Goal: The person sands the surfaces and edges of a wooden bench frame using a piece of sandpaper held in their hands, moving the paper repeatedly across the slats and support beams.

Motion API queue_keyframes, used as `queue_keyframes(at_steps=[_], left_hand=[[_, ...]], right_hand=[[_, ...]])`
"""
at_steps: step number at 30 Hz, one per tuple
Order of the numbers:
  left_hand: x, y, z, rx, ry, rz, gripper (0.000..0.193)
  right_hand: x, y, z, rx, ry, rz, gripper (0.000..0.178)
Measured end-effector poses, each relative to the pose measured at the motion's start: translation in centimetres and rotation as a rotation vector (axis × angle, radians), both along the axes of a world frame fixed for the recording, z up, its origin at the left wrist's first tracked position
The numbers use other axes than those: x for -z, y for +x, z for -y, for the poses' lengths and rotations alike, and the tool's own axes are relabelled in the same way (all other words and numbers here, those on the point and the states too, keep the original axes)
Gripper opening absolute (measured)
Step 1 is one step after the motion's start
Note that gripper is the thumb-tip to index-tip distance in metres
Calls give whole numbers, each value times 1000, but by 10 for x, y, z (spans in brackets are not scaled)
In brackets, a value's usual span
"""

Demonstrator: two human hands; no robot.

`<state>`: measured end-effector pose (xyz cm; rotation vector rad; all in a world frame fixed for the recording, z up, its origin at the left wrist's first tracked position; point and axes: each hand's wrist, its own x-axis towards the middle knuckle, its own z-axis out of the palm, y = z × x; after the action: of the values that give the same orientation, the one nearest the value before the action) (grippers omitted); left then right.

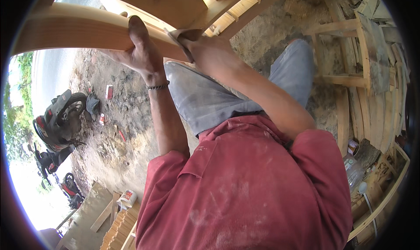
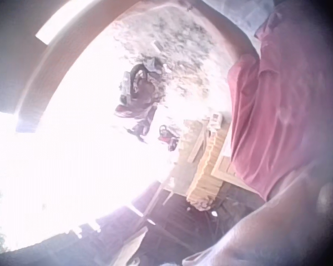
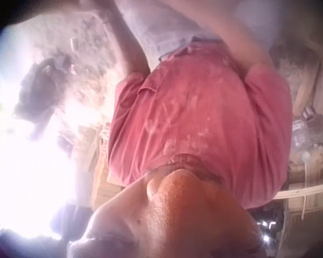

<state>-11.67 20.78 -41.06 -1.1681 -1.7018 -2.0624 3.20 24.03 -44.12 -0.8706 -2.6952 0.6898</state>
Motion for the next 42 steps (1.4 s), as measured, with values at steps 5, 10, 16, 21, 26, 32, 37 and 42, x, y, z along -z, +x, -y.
queue_keyframes(at_steps=[5, 10, 16, 21, 26, 32, 37, 42], left_hand=[[-7, 7, -4, 79, 148, 86, 60], [-15, 9, -3, 53, 55, 83, 58], [-19, 18, 5, 101, 16, 107, 72], [-19, 19, -5, 102, 64, 77, 89], [-19, 20, 2, 83, 51, 106, 76], [-8, 9, -4, -40, 48, 1, 72], [-16, 10, -5, -25, 24, -23, 71], [-14, 5, -9, -2, 83, 2, 66]], right_hand=[[9, -7, -1, 4, -26, -178, 31], [1, -8, 22, 133, 180, 213, 29], [18, -15, -7, -114, 168, 60, 46], [25, 3, 10, 74, 183, -76, 34], [8, 10, 8, -12, 9, 114, 23], [2, -3, -17, -108, -100, 115, 19], [15, -2, -5, 28, 46, -127, 26], [-6, 17, 3, -28, 47, 172, 22]])
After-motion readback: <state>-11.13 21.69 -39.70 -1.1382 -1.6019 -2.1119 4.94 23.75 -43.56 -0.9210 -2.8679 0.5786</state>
